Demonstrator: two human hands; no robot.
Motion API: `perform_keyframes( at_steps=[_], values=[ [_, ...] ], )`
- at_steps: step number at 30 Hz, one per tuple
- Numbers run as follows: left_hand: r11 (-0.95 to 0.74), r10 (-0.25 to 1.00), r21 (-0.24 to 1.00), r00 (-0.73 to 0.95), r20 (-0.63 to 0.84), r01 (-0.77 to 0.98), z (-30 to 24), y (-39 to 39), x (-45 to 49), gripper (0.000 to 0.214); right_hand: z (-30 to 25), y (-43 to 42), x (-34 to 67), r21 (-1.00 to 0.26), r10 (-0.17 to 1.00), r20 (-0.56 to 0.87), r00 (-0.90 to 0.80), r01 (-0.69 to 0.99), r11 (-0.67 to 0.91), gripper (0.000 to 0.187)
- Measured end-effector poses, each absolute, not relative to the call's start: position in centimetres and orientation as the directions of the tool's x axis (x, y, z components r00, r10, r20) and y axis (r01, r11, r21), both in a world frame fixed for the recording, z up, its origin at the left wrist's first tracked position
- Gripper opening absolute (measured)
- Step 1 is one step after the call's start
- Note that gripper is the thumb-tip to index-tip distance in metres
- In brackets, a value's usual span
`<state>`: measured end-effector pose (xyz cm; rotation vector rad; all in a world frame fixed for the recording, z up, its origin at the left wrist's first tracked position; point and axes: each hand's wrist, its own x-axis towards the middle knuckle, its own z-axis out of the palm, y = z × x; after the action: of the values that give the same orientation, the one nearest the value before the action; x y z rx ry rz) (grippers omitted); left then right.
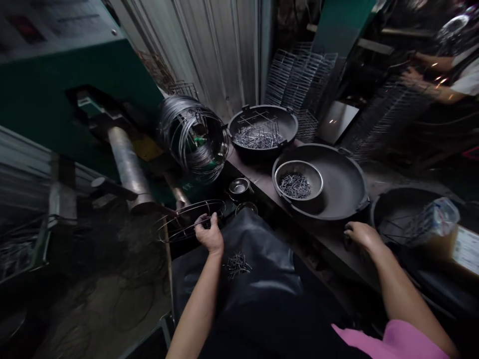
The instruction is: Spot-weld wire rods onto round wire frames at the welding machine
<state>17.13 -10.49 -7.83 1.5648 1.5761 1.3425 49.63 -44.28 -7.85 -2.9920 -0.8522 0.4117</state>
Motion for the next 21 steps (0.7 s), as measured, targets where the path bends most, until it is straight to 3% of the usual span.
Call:
perform_keyframes(
  at_steps=[4, 9, 11, 13, 15, 16, 18, 21],
  values=[
    [-0.154, 0.960, 0.907, -0.157, 0.231, 0.392, -7.7, -10.0, 17.0, 0.028, -9.5, -42.9, 47.6, 0.117, 0.518, -0.349, 0.781, 0.585, -0.802, 0.011],
    [-0.194, 0.962, 0.946, -0.136, 0.235, 0.260, -7.8, -10.0, 16.8, 0.025, -8.1, -42.0, 45.7, 0.133, 0.639, -0.333, 0.693, 0.706, -0.696, 0.020],
    [-0.204, 0.963, 0.962, -0.142, 0.231, 0.182, -7.7, -10.3, 16.7, 0.022, -6.9, -41.6, 44.7, -0.016, 0.715, -0.307, 0.628, 0.748, -0.664, 0.018],
    [-0.210, 0.968, 0.974, -0.121, 0.220, 0.090, -7.5, -10.4, 16.5, 0.020, -5.5, -40.2, 43.5, -0.361, 0.807, -0.235, 0.542, 0.722, -0.590, 0.025],
    [-0.194, 0.979, 0.981, -0.069, 0.193, 0.002, -7.3, -10.4, 16.2, 0.020, -4.2, -37.5, 41.9, -0.695, 0.860, -0.148, 0.488, 0.568, -0.441, 0.035],
    [-0.175, 0.984, 0.984, -0.055, 0.172, -0.043, -7.2, -10.3, 15.9, 0.020, -3.5, -35.6, 40.9, -0.802, 0.870, -0.116, 0.479, 0.472, -0.367, 0.036],
    [-0.130, 0.991, 0.982, -0.050, 0.124, -0.137, -7.1, -10.4, 15.3, 0.023, -2.3, -31.0, 38.5, -0.921, 0.876, -0.052, 0.480, 0.316, -0.228, 0.034],
    [-0.081, 0.996, 0.966, -0.059, 0.068, -0.247, -7.0, -11.1, 14.2, 0.025, -0.8, -23.1, 34.0, -0.975, 0.884, 0.128, 0.449, 0.222, 0.028, 0.032]
  ],
)
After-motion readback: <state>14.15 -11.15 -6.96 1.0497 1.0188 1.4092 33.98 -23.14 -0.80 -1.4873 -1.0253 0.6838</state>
